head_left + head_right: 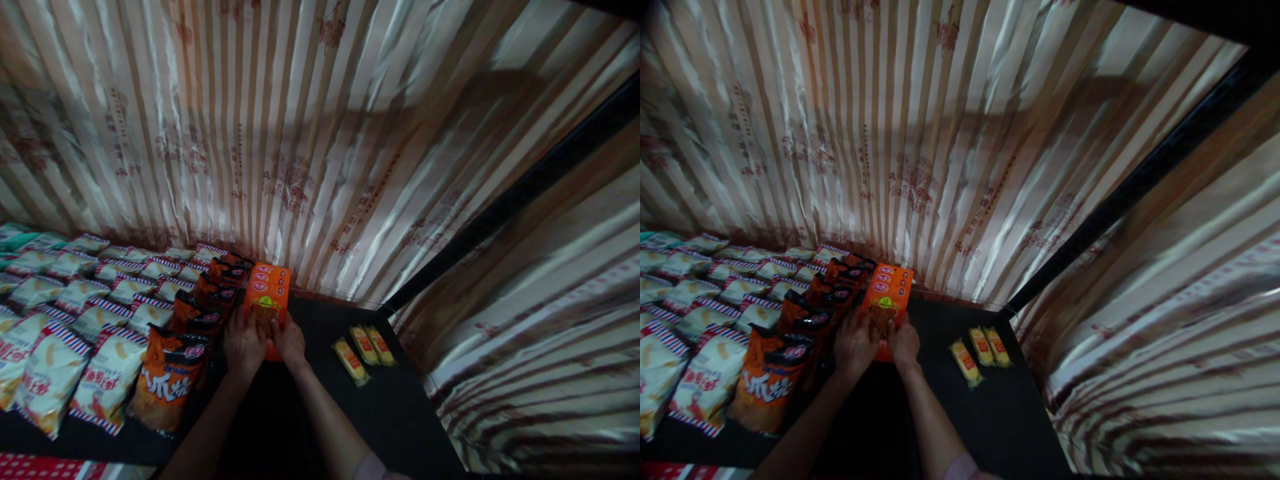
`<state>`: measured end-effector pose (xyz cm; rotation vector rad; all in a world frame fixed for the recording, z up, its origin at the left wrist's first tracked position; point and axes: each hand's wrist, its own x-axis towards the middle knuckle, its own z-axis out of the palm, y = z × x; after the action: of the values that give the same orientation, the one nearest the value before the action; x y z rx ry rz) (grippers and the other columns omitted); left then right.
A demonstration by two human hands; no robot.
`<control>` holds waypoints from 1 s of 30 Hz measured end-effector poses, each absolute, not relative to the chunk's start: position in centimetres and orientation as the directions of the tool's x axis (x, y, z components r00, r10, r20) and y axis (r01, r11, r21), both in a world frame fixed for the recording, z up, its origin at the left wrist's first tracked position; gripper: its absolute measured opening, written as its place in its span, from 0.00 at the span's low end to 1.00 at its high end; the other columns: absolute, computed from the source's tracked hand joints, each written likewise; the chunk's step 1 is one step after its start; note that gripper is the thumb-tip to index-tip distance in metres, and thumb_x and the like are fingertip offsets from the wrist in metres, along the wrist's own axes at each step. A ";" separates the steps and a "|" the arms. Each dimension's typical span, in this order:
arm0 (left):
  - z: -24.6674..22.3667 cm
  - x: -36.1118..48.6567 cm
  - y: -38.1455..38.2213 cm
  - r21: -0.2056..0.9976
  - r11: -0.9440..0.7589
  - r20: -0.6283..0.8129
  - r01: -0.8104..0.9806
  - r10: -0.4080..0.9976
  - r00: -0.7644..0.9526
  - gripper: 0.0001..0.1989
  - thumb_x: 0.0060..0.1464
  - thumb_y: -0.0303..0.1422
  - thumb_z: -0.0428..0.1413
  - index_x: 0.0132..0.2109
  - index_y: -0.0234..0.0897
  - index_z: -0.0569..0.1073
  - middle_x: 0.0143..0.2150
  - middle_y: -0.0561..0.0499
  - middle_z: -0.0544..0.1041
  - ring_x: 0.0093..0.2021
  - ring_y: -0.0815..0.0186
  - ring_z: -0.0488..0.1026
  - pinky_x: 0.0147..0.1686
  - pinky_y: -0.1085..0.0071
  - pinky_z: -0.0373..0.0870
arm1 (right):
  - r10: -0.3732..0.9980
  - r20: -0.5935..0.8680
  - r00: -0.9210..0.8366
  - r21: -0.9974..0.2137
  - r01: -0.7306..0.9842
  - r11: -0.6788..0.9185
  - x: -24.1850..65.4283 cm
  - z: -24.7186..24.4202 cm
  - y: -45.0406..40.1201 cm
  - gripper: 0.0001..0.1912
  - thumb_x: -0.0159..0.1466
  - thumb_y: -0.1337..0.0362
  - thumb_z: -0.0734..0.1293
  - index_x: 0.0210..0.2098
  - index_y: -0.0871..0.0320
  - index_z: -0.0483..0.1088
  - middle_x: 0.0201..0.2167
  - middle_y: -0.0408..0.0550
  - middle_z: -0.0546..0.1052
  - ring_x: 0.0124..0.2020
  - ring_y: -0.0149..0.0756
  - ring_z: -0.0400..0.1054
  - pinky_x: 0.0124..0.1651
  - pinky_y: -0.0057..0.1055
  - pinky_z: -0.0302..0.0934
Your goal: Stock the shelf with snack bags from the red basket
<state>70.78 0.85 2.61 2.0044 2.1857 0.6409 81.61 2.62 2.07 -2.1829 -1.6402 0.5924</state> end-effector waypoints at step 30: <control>-0.5 71.5 1.5 0.297 -0.257 0.382 0.919 0.915 0.133 0.19 0.54 0.30 0.47 0.52 0.36 0.71 0.58 0.42 0.66 0.59 0.55 0.60 0.58 0.56 0.56 | 0.980 0.036 0.198 -0.569 0.810 -0.143 82.1 1.7 1.9 0.27 0.62 0.64 0.56 0.59 0.67 0.53 0.52 0.60 0.69 0.49 0.40 0.67 0.48 0.31 0.60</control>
<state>71.49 1.53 -0.52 2.3713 1.9202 0.7871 82.06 1.89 1.75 -2.0108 -1.6634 0.4805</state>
